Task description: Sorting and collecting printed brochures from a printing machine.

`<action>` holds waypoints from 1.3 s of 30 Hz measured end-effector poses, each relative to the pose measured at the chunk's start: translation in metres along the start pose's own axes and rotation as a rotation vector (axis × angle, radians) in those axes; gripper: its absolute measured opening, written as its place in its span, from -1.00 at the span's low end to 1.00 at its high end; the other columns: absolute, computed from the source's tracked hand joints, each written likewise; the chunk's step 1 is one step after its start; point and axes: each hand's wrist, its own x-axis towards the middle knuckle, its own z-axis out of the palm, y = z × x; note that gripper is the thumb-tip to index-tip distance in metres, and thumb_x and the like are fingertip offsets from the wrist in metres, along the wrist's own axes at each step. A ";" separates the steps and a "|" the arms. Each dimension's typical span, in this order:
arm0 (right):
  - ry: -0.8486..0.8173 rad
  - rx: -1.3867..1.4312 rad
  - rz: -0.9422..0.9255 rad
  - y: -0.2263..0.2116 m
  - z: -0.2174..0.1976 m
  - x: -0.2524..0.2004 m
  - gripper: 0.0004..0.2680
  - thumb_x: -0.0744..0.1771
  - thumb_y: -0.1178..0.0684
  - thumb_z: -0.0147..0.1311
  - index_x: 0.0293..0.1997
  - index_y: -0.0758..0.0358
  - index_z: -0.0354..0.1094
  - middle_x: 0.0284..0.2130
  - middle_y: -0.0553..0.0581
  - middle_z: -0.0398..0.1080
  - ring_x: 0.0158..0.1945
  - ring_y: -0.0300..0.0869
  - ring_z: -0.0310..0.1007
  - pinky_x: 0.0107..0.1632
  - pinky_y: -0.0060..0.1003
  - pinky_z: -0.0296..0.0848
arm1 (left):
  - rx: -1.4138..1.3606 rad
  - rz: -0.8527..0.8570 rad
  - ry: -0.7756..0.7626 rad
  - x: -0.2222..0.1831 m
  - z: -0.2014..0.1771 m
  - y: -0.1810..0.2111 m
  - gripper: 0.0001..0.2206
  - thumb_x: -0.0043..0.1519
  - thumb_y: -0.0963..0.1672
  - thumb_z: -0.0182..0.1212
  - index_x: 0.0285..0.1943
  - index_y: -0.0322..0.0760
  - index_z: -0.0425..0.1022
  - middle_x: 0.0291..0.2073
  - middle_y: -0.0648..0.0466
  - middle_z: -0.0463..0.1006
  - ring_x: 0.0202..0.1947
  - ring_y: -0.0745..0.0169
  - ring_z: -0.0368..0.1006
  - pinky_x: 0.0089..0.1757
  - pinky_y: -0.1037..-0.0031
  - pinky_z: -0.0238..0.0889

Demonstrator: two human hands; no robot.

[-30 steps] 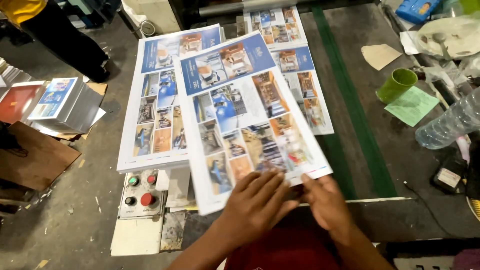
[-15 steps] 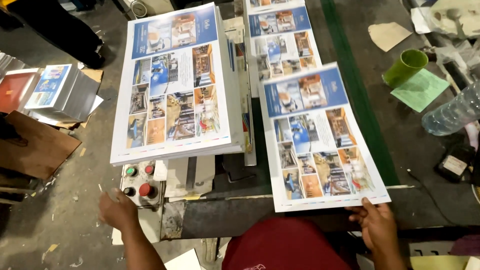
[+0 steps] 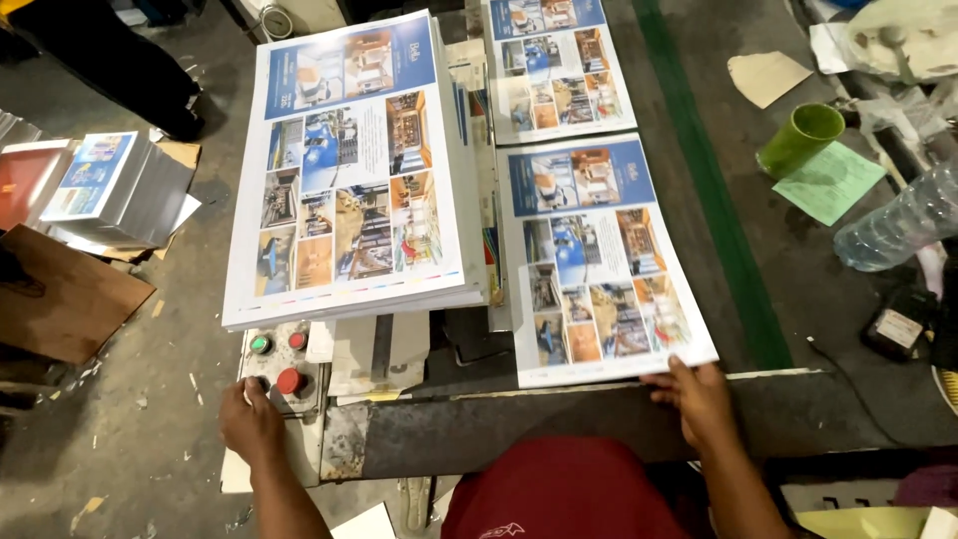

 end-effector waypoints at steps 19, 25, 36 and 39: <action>0.303 -0.506 -0.254 -0.018 -0.006 -0.017 -0.57 0.42 0.09 -0.03 0.52 0.31 0.06 -0.24 0.27 0.56 -0.34 -0.14 0.51 -0.19 -0.23 0.48 | -0.009 0.053 0.082 -0.001 0.010 -0.010 -0.75 0.40 -0.04 0.19 0.08 -0.27 0.60 -0.02 -0.13 0.60 -0.06 -0.23 0.51 -0.03 0.08 0.34; 0.333 -0.640 -0.320 -0.015 -0.004 -0.015 -0.61 0.40 0.10 0.01 0.43 0.37 0.19 -0.28 0.26 0.58 -0.31 -0.14 0.55 -0.15 -0.24 0.49 | 0.094 0.112 0.119 -0.002 0.012 -0.013 -0.78 0.33 -0.05 0.32 0.01 -0.26 0.61 -0.10 -0.08 0.63 -0.05 -0.20 0.54 -0.05 0.11 0.37; 0.341 -0.607 -0.224 0.016 -0.023 0.011 -0.68 0.40 0.09 0.03 0.32 0.35 0.31 -0.25 0.28 0.58 -0.29 -0.11 0.57 -0.14 -0.18 0.52 | 0.140 0.022 0.118 0.004 0.022 -0.024 -0.58 0.21 0.03 0.39 0.15 -0.26 0.59 -0.12 -0.17 0.63 -0.08 -0.24 0.54 -0.03 0.01 0.31; 0.339 -0.589 -0.234 0.037 -0.038 0.027 -0.69 0.40 0.10 0.04 0.30 0.36 0.34 -0.24 0.29 0.58 -0.27 -0.09 0.57 -0.13 -0.16 0.53 | 0.119 0.132 0.148 0.002 0.027 -0.034 -0.67 0.26 -0.01 0.31 0.14 -0.20 0.60 -0.09 -0.15 0.63 -0.02 -0.22 0.53 -0.01 0.08 0.35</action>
